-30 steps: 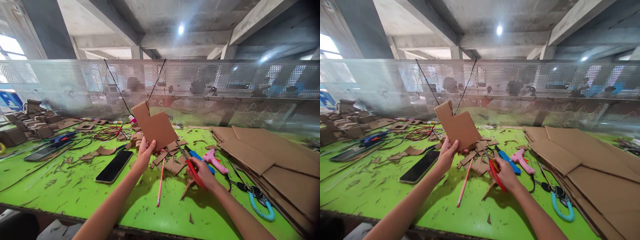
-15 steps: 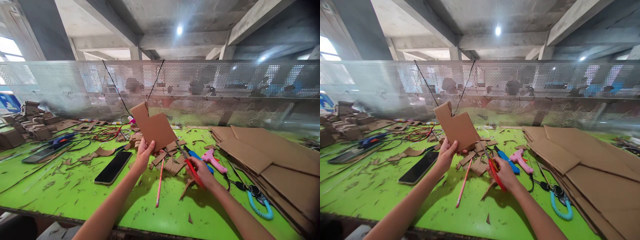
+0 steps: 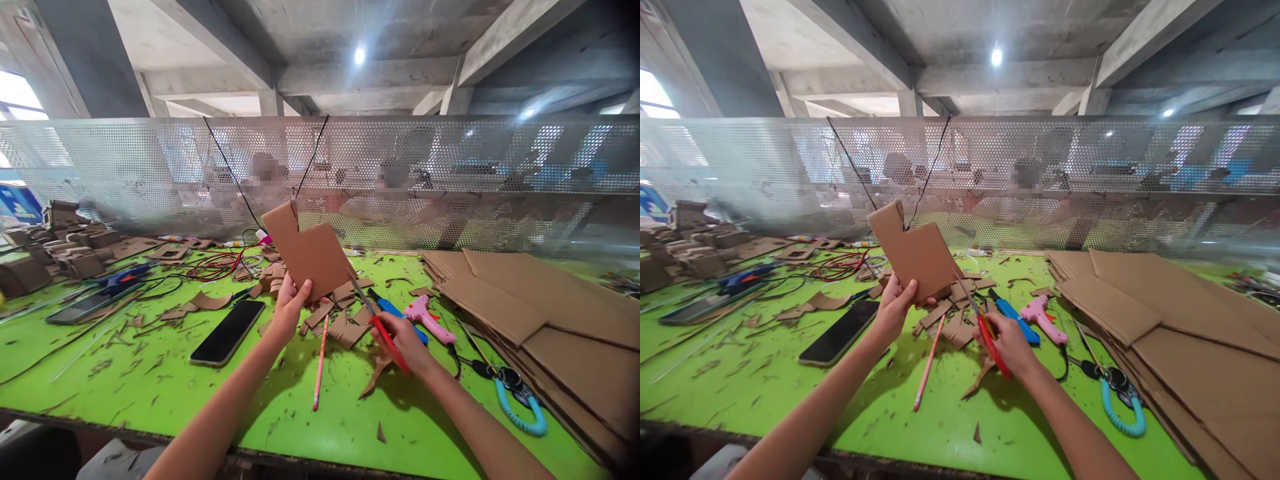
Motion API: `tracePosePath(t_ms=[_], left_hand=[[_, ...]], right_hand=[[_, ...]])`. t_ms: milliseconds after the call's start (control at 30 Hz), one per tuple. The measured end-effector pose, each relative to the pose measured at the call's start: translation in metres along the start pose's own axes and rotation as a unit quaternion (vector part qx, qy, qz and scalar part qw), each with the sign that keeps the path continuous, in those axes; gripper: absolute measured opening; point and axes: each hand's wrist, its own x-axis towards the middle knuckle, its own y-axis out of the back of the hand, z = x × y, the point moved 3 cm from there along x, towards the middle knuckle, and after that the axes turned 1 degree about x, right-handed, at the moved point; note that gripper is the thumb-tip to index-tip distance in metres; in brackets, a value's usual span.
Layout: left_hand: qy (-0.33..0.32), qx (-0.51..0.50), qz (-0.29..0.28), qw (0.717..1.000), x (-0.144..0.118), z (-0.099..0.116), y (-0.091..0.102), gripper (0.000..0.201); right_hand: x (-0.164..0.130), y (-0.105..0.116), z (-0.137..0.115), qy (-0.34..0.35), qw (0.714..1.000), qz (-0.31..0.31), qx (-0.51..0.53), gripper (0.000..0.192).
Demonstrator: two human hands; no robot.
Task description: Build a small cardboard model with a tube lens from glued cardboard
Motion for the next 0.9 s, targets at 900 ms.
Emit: tracePosePath(t_ms=[900], left_hand=[[-0.012, 0.01, -0.036, 0.999, -0.007, -0.014, -0.01, 0.046]], right_hand=[[-0.001, 0.007, -0.01, 0.009, 1.0, -0.008, -0.011, 0.031]])
